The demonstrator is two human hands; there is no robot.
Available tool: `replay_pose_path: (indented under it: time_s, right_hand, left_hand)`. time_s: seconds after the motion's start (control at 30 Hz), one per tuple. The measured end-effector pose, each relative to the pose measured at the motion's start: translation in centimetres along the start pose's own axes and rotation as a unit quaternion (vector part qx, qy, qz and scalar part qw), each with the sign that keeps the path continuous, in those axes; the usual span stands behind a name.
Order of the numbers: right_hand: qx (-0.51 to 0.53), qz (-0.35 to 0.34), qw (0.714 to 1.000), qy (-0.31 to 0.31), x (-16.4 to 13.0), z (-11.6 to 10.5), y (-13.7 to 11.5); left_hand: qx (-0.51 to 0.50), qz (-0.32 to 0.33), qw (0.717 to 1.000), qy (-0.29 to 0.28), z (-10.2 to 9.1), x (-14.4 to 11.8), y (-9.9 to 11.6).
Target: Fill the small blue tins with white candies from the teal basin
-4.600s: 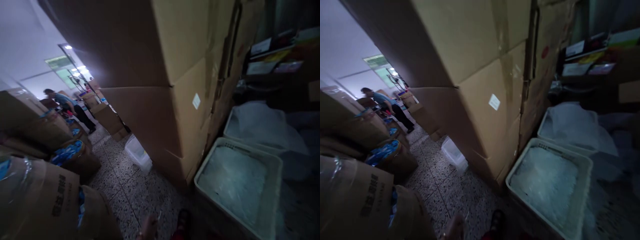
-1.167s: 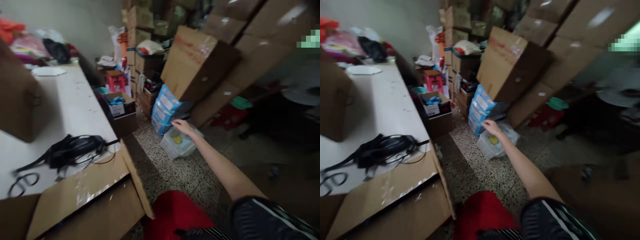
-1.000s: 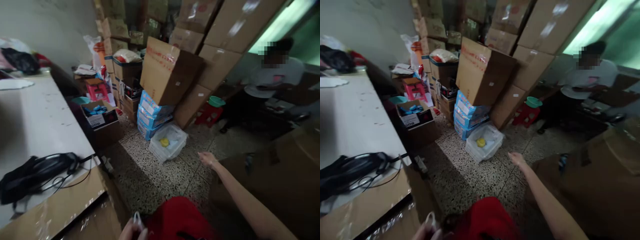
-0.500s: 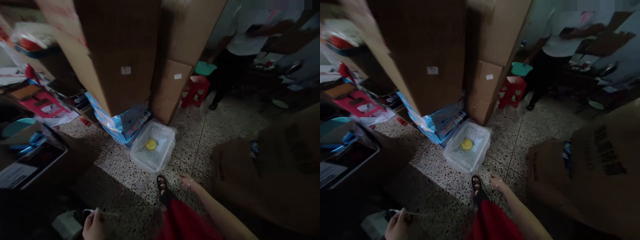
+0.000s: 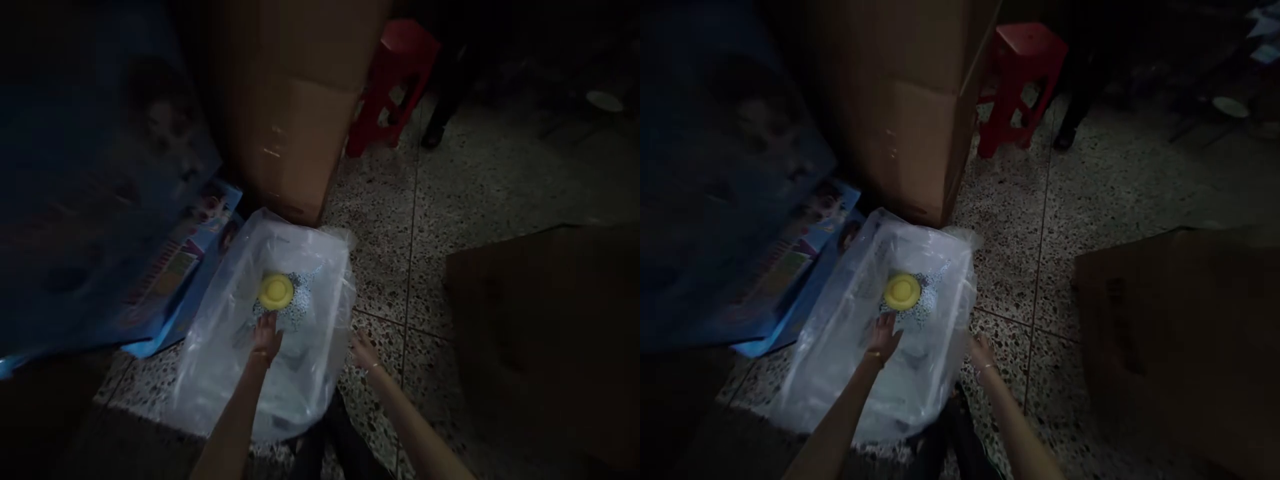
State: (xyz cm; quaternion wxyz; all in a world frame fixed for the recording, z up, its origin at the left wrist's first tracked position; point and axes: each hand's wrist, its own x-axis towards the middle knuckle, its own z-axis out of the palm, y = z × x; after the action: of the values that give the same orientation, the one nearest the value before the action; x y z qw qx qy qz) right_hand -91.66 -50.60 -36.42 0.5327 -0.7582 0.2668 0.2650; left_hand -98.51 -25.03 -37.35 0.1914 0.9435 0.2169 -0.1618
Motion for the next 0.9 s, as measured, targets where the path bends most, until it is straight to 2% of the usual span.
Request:
replay_pose_path:
  time_s: [0.1, 0.2, 0.3, 0.43, 0.53, 0.63, 0.7, 0.8, 0.9]
  right_hand:
    - [0.053, 0.061, 0.997, -0.013, 4.3, 0.8, 2.3]
    - [0.133, 0.04, 0.99, -0.028, 6.0, 1.1, 3.1]
    - [0.122, -0.007, 0.992, -0.009, 6.3, 1.5, 2.9]
    - [0.082, -0.069, 0.994, 0.031, 6.0, 2.0, 2.1]
    - [0.063, -0.093, 0.989, 0.095, 5.0, 1.8, 1.2]
    - [0.053, -0.108, 0.981, 0.153, 3.0, 1.4, 0.2]
    - [0.073, -0.11, 0.975, 0.176, 1.5, 1.4, -0.4]
    - [0.128, -0.078, 0.974, 0.173, -0.7, 1.9, -1.0]
    - [0.124, -0.063, 0.977, 0.161, -3.3, 2.6, -2.0]
  left_hand:
    - [0.039, 0.012, 0.999, -0.009, 6.1, 10.4, 0.4]
    - [0.073, 0.046, 0.996, -0.017, 10.4, 17.7, 1.2]
    - [0.098, 0.066, 0.993, -0.027, 12.1, 22.6, 2.4]
    - [0.139, 0.059, 0.985, -0.08, 11.7, 26.3, 2.9]
    - [0.175, 0.067, 0.974, -0.127, 10.9, 26.6, 1.8]
    - [0.198, 0.095, 0.962, -0.162, 9.8, 25.1, -0.1]
    - [0.199, 0.12, 0.957, -0.176, 8.9, 23.4, -1.3]
    - [0.188, 0.135, 0.95, -0.208, 7.4, 20.3, -2.8]
    - [0.171, 0.126, 0.946, -0.246, 5.0, 15.8, -3.6]
